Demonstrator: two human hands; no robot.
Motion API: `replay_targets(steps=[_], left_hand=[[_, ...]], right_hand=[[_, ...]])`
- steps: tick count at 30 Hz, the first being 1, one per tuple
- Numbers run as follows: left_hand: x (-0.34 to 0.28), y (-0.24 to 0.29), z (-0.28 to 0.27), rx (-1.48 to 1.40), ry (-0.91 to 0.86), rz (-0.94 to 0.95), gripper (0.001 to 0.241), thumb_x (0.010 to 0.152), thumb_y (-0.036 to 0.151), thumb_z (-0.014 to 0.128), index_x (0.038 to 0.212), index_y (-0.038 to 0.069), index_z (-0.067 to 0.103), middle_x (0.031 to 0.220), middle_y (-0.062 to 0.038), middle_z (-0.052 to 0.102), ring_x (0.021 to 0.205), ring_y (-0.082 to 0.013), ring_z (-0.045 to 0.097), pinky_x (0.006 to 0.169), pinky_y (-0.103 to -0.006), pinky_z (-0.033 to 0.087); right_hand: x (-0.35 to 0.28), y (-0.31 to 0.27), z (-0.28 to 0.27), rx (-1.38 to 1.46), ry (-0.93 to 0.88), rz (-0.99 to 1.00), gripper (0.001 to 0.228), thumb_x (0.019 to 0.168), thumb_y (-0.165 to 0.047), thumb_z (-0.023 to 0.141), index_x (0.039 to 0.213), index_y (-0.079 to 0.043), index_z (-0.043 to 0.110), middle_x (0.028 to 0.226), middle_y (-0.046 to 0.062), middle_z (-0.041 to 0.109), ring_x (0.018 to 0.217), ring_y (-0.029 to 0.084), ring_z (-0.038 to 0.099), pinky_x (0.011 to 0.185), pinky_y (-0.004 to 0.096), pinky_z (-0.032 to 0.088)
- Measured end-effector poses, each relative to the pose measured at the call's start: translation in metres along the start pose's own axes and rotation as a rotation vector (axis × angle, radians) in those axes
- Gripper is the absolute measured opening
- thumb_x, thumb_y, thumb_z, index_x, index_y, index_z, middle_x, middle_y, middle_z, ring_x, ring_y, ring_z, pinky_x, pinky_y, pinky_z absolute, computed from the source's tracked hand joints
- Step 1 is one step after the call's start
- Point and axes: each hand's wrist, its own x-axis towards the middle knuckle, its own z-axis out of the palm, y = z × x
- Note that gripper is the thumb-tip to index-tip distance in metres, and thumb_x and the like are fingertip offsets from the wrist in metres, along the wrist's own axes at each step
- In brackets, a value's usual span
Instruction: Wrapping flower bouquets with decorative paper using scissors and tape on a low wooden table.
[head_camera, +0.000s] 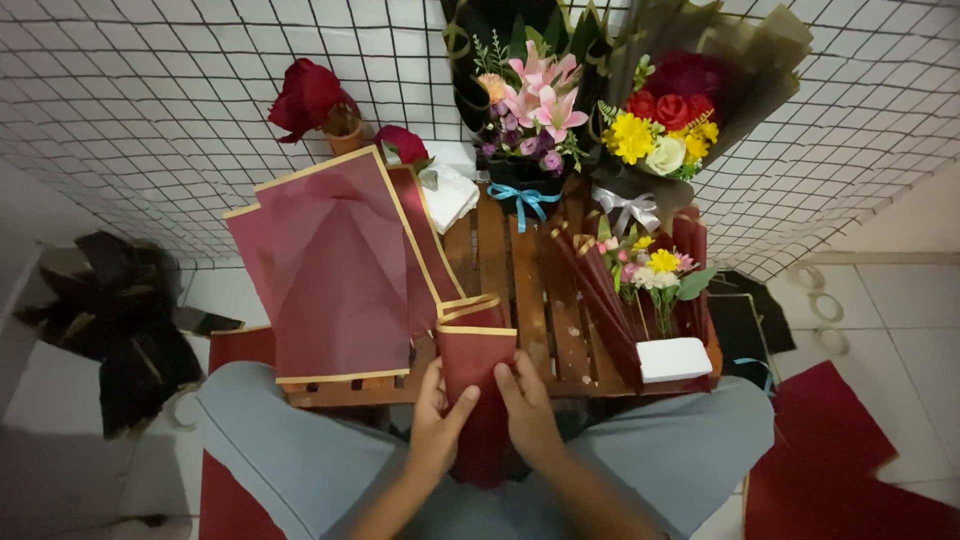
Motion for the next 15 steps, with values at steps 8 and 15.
replay_targets(steps=[8, 15], left_hand=[[0.001, 0.003, -0.001, 0.163, 0.172, -0.044, 0.051, 0.095, 0.006, 0.056, 0.145, 0.001, 0.048, 0.124, -0.018, 0.072, 0.102, -0.0223, 0.072, 0.086, -0.0302, 0.056], [0.005, -0.011, -0.014, 0.137, 0.168, -0.018, 0.052, 0.096, 0.006, 0.057, 0.146, 0.000, 0.047, 0.125, -0.018, 0.071, 0.103, -0.0222, 0.071, 0.086, -0.0296, 0.056]], right_hand=[[-0.003, -0.006, 0.003, -0.121, 0.034, 0.062, 0.031, 0.093, -0.008, 0.065, 0.124, -0.006, 0.062, 0.104, 0.008, 0.074, 0.087, 0.015, 0.067, 0.081, 0.027, 0.052], [-0.002, -0.016, 0.004, -0.179, -0.017, 0.008, 0.037, 0.089, -0.002, 0.066, 0.125, -0.004, 0.058, 0.107, 0.014, 0.076, 0.092, 0.020, 0.074, 0.086, 0.033, 0.060]])
